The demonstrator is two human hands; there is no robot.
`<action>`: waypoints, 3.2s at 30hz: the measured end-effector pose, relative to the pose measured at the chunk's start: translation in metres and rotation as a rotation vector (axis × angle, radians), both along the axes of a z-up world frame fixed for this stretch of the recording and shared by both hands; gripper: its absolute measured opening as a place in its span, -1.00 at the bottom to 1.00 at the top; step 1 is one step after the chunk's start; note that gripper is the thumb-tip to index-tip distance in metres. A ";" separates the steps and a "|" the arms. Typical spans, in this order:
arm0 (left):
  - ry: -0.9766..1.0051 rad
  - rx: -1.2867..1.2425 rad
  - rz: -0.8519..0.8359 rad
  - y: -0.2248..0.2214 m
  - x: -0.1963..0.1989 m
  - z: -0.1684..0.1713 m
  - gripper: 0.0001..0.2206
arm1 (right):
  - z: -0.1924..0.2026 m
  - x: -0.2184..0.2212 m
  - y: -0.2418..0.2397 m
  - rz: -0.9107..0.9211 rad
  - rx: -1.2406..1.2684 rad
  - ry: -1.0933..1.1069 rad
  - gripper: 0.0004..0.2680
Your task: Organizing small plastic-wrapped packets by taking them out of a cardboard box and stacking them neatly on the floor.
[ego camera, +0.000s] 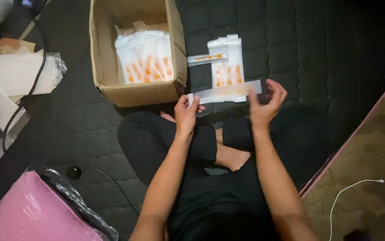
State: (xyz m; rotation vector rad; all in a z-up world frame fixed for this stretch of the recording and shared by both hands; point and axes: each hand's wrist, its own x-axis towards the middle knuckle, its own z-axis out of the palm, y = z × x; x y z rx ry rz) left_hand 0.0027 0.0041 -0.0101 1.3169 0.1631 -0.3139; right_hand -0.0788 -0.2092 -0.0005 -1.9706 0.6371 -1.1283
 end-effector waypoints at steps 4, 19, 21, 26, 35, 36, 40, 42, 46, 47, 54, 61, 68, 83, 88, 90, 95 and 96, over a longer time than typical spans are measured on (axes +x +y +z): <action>-0.019 0.013 -0.020 0.000 0.000 -0.008 -0.90 | 0.030 0.000 0.048 0.156 -0.549 0.129 -0.67; -0.268 0.029 -0.219 -0.014 0.023 0.039 -0.52 | 0.050 0.043 0.060 0.563 0.231 0.044 -0.93; -0.298 0.053 -0.270 -0.025 0.035 0.044 -0.72 | 0.055 0.046 0.059 0.619 0.511 0.022 -0.91; -0.303 0.020 -0.378 -0.053 0.057 0.082 -0.86 | 0.073 0.045 0.047 0.549 0.690 0.077 -0.91; -0.311 0.048 -0.292 -0.084 0.087 0.064 -0.87 | 0.042 0.020 0.048 0.385 0.747 0.163 -0.90; -0.310 0.025 -0.267 -0.083 0.090 0.066 -0.87 | 0.029 0.014 0.048 0.377 0.784 0.194 -0.88; -0.295 0.018 -0.237 -0.084 0.102 0.054 -0.85 | 0.002 -0.014 0.062 0.354 0.830 0.267 -0.84; -0.252 -0.017 -0.191 -0.083 0.102 0.051 -0.88 | 0.010 -0.031 0.074 0.359 0.845 0.337 -0.87; -0.201 -0.016 -0.186 -0.080 0.100 0.035 -0.89 | 0.018 -0.056 0.086 0.399 0.922 0.316 -0.88; -0.187 -0.007 -0.186 -0.080 0.099 0.032 -0.89 | 0.017 -0.058 0.086 0.404 0.932 0.302 -0.88; -0.175 0.013 -0.190 -0.078 0.092 0.029 -0.87 | -0.006 -0.068 0.083 0.407 0.953 0.263 -0.87; -0.167 0.024 -0.172 -0.079 0.090 0.031 -0.88 | 0.001 -0.066 0.086 0.402 0.951 0.262 -0.87; -0.178 0.014 -0.153 -0.078 0.089 0.032 -0.89 | 0.000 -0.066 0.087 0.394 0.937 0.265 -0.87; -0.171 -0.068 -0.243 -0.092 0.087 -0.006 -0.86 | 0.054 -0.002 0.029 0.548 0.334 0.695 -0.70; -0.133 -0.050 -0.227 -0.089 0.097 -0.015 -0.83 | -0.011 0.038 0.017 0.597 0.343 0.443 -0.79; -0.135 -0.032 -0.222 -0.087 0.101 -0.011 -0.83 | -0.021 0.043 0.020 0.492 0.349 0.353 -0.93; -0.182 0.123 -0.295 -0.104 0.122 -0.035 -0.77 | -0.063 0.047 -0.003 0.388 0.502 0.313 -0.89; -0.238 0.228 -0.320 -0.112 0.130 -0.049 -0.76 | -0.064 0.048 -0.009 0.357 0.538 0.323 -0.85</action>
